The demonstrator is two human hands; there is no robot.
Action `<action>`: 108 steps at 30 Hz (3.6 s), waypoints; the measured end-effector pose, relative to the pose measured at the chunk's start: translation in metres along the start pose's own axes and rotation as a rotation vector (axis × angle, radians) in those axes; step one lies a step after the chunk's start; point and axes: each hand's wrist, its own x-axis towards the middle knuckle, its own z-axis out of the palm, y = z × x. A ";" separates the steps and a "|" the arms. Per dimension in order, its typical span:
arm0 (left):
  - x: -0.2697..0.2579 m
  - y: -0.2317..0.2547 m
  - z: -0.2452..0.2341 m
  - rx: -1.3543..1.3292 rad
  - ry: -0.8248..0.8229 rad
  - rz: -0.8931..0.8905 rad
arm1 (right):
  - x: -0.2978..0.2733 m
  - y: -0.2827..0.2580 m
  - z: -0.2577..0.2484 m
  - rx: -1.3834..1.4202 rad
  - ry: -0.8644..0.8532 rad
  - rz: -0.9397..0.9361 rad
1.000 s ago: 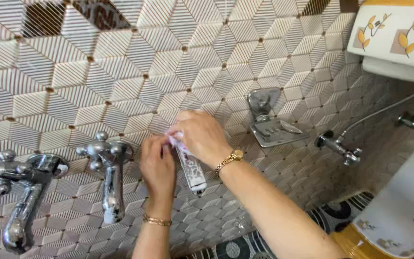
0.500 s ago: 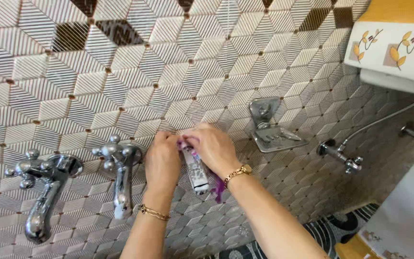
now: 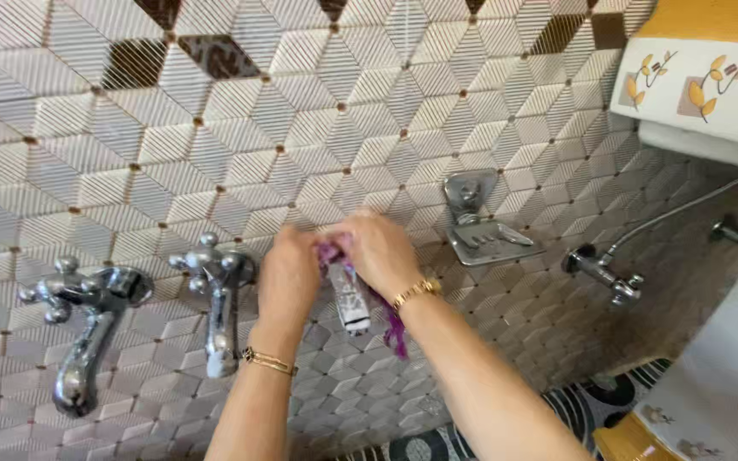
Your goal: The person wipes a series of bathroom faucets and the surrounding wall tiles using a purple cloth.
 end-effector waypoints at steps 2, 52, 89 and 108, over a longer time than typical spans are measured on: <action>-0.008 0.001 0.000 -0.004 0.072 -0.065 | 0.004 -0.002 0.000 -0.079 -0.069 -0.027; -0.087 0.032 -0.057 -0.443 -0.113 0.320 | -0.103 -0.033 -0.010 0.279 0.350 -0.147; -0.087 0.037 -0.060 -0.337 -0.136 0.374 | -0.106 -0.020 -0.018 0.572 0.125 -0.105; -0.106 0.037 -0.055 -0.221 0.103 0.275 | -0.102 -0.013 -0.012 0.192 0.275 -0.496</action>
